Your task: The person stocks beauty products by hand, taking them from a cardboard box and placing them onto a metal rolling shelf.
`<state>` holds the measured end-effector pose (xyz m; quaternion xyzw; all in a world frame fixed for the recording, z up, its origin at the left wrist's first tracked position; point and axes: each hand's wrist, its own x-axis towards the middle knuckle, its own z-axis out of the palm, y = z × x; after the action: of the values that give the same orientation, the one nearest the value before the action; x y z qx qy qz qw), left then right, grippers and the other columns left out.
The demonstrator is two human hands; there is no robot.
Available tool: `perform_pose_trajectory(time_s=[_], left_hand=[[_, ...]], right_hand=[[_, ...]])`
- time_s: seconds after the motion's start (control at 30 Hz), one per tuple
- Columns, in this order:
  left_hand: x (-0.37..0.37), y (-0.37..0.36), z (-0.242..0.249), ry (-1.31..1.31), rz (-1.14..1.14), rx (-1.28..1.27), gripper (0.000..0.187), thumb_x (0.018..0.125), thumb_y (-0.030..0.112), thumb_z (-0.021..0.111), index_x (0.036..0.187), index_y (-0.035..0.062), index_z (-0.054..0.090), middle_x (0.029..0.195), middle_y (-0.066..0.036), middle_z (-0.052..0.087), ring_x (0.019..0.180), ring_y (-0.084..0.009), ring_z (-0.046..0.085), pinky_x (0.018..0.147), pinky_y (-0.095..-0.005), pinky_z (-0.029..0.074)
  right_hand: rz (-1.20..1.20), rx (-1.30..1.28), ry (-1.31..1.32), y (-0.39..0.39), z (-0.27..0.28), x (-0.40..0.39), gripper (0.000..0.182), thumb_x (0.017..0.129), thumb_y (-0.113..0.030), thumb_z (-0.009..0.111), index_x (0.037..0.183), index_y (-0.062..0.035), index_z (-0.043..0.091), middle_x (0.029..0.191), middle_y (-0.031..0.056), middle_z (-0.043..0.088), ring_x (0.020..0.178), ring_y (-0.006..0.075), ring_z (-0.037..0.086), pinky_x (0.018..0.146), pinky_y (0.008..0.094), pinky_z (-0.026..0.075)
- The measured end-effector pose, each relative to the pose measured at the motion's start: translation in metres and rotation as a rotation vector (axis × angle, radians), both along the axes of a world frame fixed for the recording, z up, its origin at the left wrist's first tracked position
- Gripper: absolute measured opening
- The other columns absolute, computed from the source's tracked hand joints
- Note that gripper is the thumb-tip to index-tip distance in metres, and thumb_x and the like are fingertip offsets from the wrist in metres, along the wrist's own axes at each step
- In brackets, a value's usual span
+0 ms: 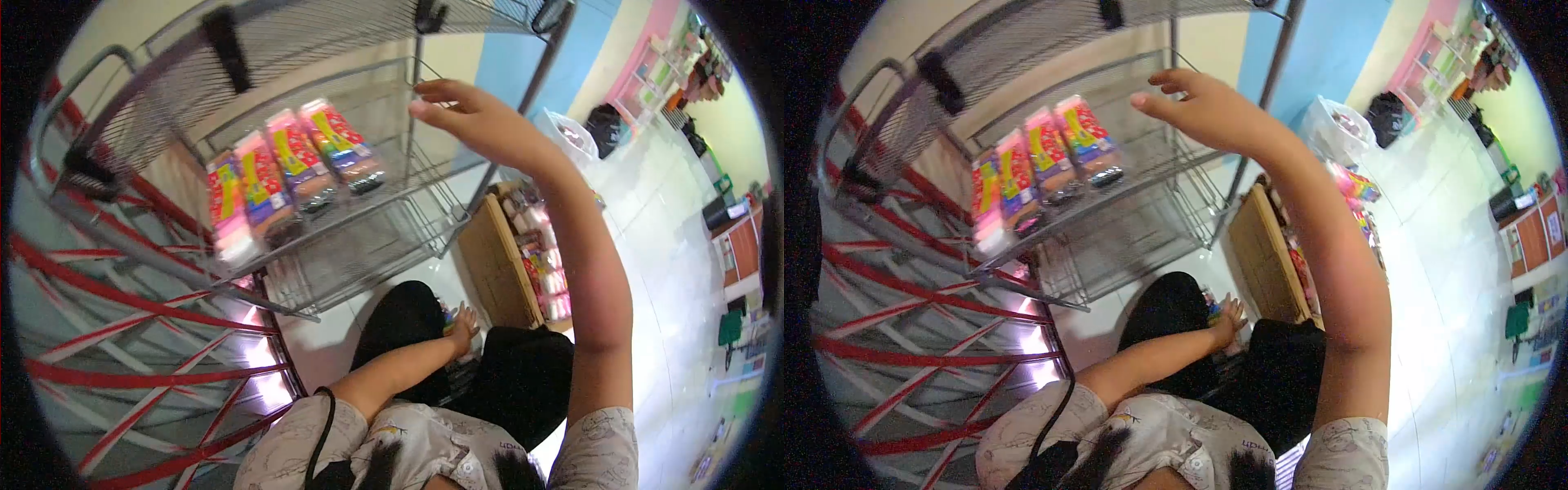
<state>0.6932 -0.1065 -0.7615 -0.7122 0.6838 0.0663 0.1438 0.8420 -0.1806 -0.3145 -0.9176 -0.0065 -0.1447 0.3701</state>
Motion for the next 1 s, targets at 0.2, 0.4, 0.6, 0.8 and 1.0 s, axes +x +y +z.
perform_pose_trajectory(time_s=[0.2,0.4,0.6,0.8,1.0], left_hand=[[0.010,-0.004,0.003,0.241,-0.308,-0.004,0.045,0.078,0.034,0.067,0.118,0.0160,0.059,0.118,-0.012,0.061,0.118,-0.0303,0.053,0.104,-0.0559,0.033],[0.033,-0.009,0.077,0.473,-0.171,-0.115,0.034,0.080,0.019,0.062,0.113,0.0118,0.057,0.111,-0.006,0.060,0.112,-0.0281,0.054,0.095,-0.0516,0.039],[0.083,0.038,0.252,0.309,-0.338,-0.977,0.032,0.079,0.015,0.060,0.110,0.0198,0.054,0.115,-0.002,0.058,0.109,-0.0266,0.054,0.098,-0.0505,0.035],[0.106,0.058,0.305,0.083,-0.293,-1.590,0.030,0.079,0.021,0.068,0.102,0.0304,0.050,0.118,0.001,0.052,0.112,-0.0193,0.051,0.098,-0.0471,0.032],[0.111,0.067,0.322,0.025,-0.407,-1.699,0.047,0.074,0.027,0.076,0.112,0.0333,0.048,0.109,0.000,0.048,0.104,-0.0212,0.053,0.101,-0.0499,0.033]], right_hand=[[0.098,0.253,-0.057,-0.023,0.014,-0.094,0.053,0.091,-0.042,0.062,0.121,0.0011,0.060,0.111,0.0101,0.065,0.107,0.0174,0.060,0.096,0.0292,0.043],[-0.017,-0.002,0.312,-0.050,-0.004,-0.131,0.042,0.094,-0.034,0.061,0.119,0.0002,0.059,0.108,0.0111,0.065,0.103,0.0173,0.062,0.090,0.0320,0.048],[0.089,-0.172,0.685,-0.043,-0.015,-0.134,0.054,0.089,-0.043,0.065,0.117,0.0020,0.057,0.101,0.0145,0.066,0.095,0.0207,0.064,0.081,0.0340,0.052],[0.312,0.191,0.599,-0.030,-0.012,-0.139,0.092,0.077,-0.049,0.077,0.140,0.0013,0.031,0.113,0.0175,0.060,0.096,0.0242,0.063,0.080,0.0330,0.051],[0.259,0.094,0.602,-0.003,0.031,-0.153,0.098,0.073,-0.025,0.081,0.148,-0.0028,0.023,0.110,0.0171,0.061,0.089,0.0217,0.065,0.073,0.0316,0.053]])
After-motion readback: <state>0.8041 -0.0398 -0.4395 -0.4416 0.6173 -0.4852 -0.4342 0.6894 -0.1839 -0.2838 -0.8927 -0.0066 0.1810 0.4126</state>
